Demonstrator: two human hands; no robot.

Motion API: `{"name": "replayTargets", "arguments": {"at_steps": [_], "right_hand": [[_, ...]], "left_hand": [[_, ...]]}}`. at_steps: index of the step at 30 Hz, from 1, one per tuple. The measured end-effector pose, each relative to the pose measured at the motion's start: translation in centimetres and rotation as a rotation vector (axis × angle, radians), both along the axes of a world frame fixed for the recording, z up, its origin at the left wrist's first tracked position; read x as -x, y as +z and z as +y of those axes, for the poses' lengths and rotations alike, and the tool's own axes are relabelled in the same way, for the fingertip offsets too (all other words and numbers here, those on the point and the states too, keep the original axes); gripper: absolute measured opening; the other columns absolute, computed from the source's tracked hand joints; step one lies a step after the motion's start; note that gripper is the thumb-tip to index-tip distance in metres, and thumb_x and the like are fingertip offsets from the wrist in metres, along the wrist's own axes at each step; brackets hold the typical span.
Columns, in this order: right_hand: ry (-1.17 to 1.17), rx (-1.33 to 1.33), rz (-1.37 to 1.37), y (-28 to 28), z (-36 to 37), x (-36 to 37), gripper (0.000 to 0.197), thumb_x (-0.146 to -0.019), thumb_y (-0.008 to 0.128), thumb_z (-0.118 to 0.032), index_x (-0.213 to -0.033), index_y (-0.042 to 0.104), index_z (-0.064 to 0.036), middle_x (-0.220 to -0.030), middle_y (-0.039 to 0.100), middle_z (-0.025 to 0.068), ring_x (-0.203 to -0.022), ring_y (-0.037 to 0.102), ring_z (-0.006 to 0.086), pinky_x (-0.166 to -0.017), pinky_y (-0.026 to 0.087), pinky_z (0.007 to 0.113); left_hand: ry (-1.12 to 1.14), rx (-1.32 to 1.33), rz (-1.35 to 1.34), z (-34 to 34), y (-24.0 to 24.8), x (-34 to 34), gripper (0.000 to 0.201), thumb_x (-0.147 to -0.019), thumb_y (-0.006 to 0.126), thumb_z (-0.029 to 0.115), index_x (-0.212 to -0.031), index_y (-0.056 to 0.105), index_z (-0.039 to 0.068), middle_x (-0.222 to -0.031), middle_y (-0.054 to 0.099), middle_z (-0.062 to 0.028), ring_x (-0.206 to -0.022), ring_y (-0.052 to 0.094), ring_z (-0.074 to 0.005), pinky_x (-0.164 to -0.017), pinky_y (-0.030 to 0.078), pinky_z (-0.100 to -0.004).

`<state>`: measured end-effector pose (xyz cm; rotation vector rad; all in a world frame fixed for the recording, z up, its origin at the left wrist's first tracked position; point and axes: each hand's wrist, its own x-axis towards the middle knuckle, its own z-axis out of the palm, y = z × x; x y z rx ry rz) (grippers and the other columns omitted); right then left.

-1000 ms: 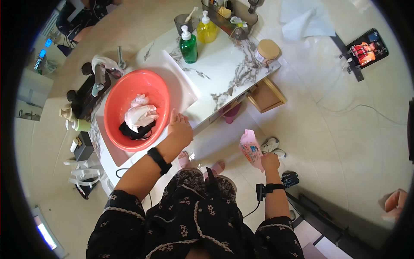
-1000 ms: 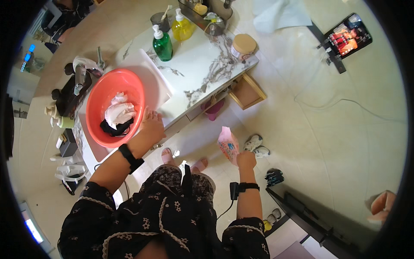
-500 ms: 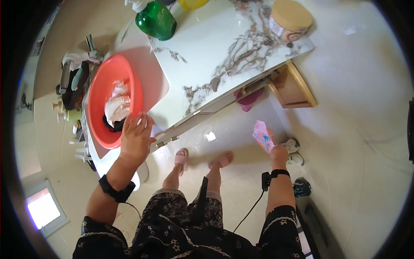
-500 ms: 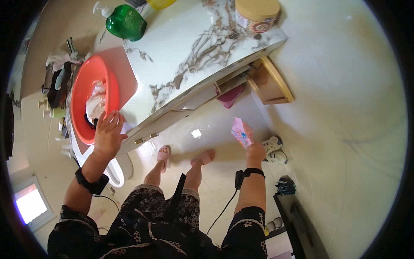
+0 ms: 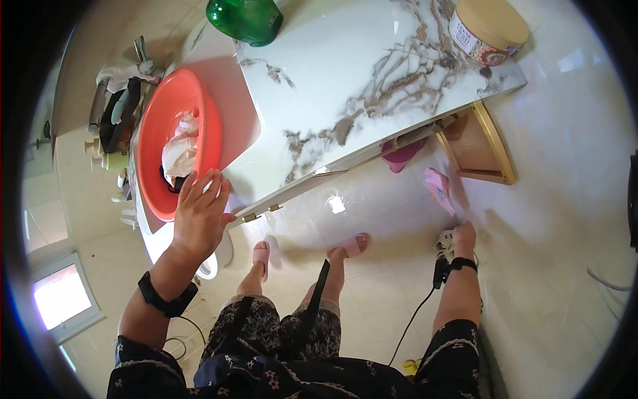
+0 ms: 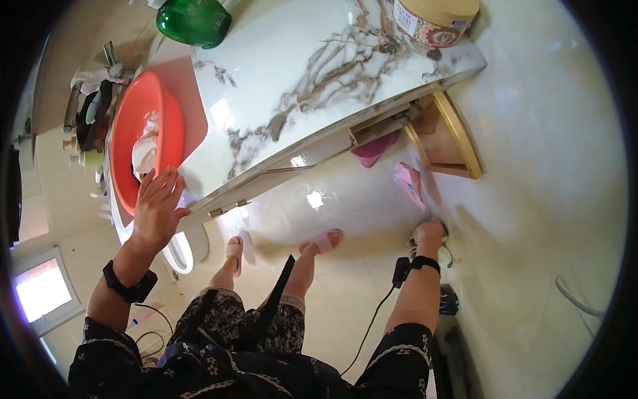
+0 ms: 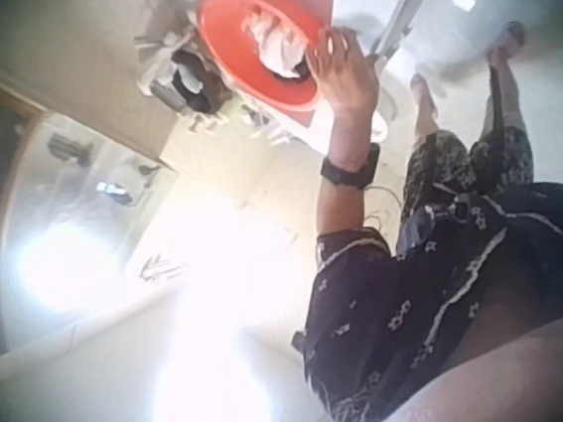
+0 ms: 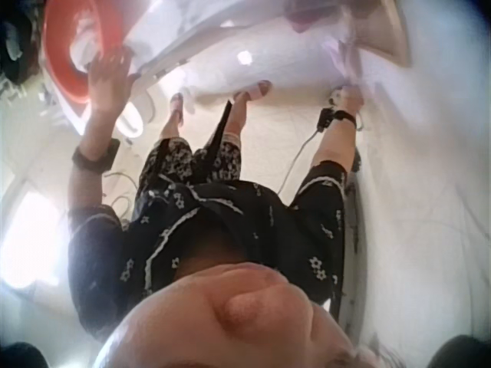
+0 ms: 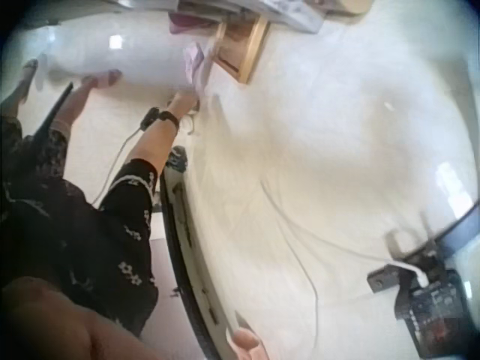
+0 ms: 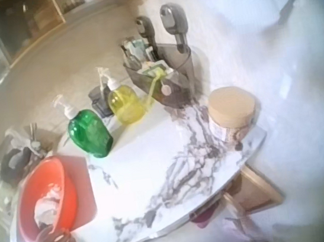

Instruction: Washing and rinsing small items of clothing by hand in a basin.

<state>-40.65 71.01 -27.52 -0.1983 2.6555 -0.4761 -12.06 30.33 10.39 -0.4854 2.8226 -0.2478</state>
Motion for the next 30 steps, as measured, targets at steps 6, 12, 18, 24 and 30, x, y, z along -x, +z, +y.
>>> {"name": "replayTargets", "arguments": {"at_steps": [6, 12, 18, 24, 30], "right_hand": [[0.160, -0.174, -0.169, -0.5, 1.5, -7.0, 0.024, -0.075, 0.052, -0.015, -0.092, 0.060, -0.0003, -0.093, 0.061, 0.0241, -0.093, 0.056, 0.0399, -0.080, 0.045, 0.047], [0.348, -0.064, -0.353, 6.4, -3.5, -15.3, 0.024, -0.079, 0.053, -0.020, -0.096, 0.060, -0.0033, -0.094, 0.063, 0.0185, -0.093, 0.058, 0.0360, -0.078, 0.047, 0.042], [0.362, 0.300, -0.445, 15.5, -11.6, -20.2, 0.027, -0.082, 0.057, -0.023, -0.099, 0.060, -0.0031, -0.096, 0.064, 0.0164, -0.093, 0.061, 0.0296, -0.078, 0.048, 0.038], [0.348, 0.564, -0.509, 27.2, -21.3, -20.2, 0.021, -0.088, 0.055, -0.018, -0.103, 0.060, -0.0040, -0.088, 0.064, 0.0063, -0.079, 0.059, 0.0139, -0.071, 0.047, 0.027], [0.273, 0.812, -0.472, 40.7, -37.4, -23.0, 0.021, -0.090, 0.052, -0.012, -0.107, 0.057, -0.0007, -0.097, 0.062, 0.0051, -0.086, 0.056, 0.0114, -0.075, 0.045, 0.025]], "left_hand": [[0.003, -0.028, 0.067, -0.4, 0.0, -0.5, 0.062, -0.055, 0.076, 0.017, -0.109, 0.055, -0.003, -0.117, 0.054, -0.0166, -0.118, 0.045, -0.0274, -0.104, 0.029, -0.0454], [-0.014, -0.038, 0.142, -1.5, -1.6, -2.2, 0.057, -0.061, 0.072, 0.024, -0.109, 0.055, -0.003, -0.116, 0.055, -0.0166, -0.117, 0.044, -0.0288, -0.104, 0.027, -0.0450], [-0.015, -0.030, 0.019, -1.8, -2.5, -2.4, 0.037, -0.082, 0.045, 0.021, -0.108, 0.059, -0.002, -0.113, 0.058, -0.0158, -0.118, 0.043, -0.0304, -0.107, 0.020, -0.0445], [0.010, -0.038, -0.034, -1.9, -2.2, -3.0, 0.039, -0.085, 0.041, 0.021, -0.112, 0.057, -0.001, -0.115, 0.057, -0.0159, -0.120, 0.042, -0.0312, -0.106, 0.018, -0.0478], [0.162, -0.796, 0.534, -10.4, -1.5, -10.0, 0.034, -0.077, 0.059, 0.024, -0.109, 0.060, 0.012, -0.116, 0.058, -0.0098, -0.114, 0.050, -0.0219, -0.103, 0.026, -0.0486]]}}
